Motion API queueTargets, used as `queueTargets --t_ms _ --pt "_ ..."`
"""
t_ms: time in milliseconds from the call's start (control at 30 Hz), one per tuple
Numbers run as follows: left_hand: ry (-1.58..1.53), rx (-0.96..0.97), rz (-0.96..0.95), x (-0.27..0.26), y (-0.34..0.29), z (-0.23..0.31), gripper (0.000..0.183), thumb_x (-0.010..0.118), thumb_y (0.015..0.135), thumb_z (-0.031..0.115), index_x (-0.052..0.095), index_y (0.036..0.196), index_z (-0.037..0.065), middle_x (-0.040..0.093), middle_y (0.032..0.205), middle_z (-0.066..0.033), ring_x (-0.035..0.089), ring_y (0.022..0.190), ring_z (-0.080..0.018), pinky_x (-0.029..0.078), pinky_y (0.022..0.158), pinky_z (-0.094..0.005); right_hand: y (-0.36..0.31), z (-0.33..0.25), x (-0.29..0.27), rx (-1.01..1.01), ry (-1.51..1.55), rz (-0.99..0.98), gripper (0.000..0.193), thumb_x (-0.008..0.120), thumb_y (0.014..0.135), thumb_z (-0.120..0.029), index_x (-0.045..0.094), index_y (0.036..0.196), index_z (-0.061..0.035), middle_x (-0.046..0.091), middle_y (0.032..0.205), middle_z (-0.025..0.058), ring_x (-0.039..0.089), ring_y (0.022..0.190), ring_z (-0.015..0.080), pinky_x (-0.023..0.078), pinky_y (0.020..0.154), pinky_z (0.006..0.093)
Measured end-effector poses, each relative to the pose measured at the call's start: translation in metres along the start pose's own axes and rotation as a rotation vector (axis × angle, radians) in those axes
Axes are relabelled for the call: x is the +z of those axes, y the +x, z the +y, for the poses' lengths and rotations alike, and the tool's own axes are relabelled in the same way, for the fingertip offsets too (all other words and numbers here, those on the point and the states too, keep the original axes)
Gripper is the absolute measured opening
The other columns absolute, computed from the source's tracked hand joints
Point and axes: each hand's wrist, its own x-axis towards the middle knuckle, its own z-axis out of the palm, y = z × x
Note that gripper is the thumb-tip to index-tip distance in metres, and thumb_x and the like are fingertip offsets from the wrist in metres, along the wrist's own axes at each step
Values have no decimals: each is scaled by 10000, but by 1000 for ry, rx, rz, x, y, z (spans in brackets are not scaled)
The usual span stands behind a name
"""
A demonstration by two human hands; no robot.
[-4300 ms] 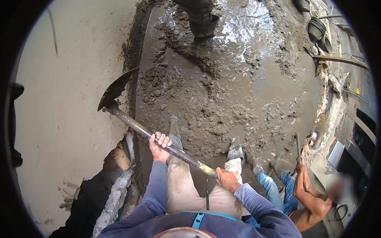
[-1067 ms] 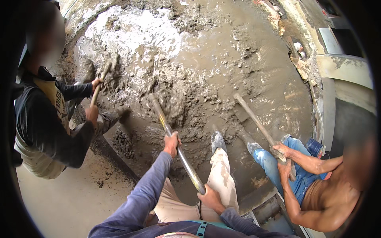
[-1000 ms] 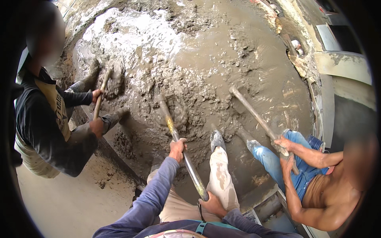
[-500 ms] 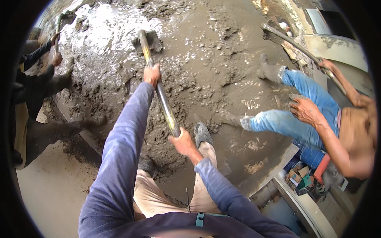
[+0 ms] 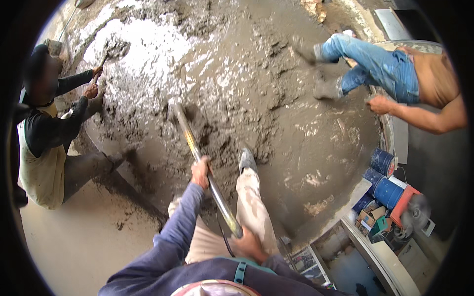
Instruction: The person uses a long-handled shovel to spread and level wet concrete on a floor while other workers assist nearby. The person repeatedly scoops and pushes the concrete to create a uniform surface.
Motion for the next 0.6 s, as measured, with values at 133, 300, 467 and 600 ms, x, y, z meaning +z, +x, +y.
queueTargets --t_ms 133,300,467,600 --pt "-168 172 -151 33 -6 99 226 724 948 253 566 939 92 543 711 1 537 544 -121 468 458 -309 50 -39 -38 -311 -124 210 423 740 880 -325 617 1166 -38 714 968 288 700 944 475 560 803 534" --pt "253 457 -260 64 -64 143 464 603 1040 484 603 1165 37 656 932 -49 645 850 -158 551 759 -340 30 -115 -174 -409 -50 206 435 772 859 -224 595 1173 18 719 911 213 725 827 293 575 739 445" --pt "531 489 -126 -30 -123 84 473 622 1047 372 660 1278 -39 733 1152 -151 690 1014 -204 535 918 -348 26 -163 -299 -314 104 -7 329 661 859 -168 562 1098 36 596 692 30 554 505 111 468 412 305" --pt "304 285 166 -161 -161 14 407 623 1055 339 631 1283 2 660 963 -28 609 775 -112 504 657 -282 66 -181 -314 -222 -93 76 346 653 860 -174 564 1111 47 669 774 119 658 610 203 549 532 377"
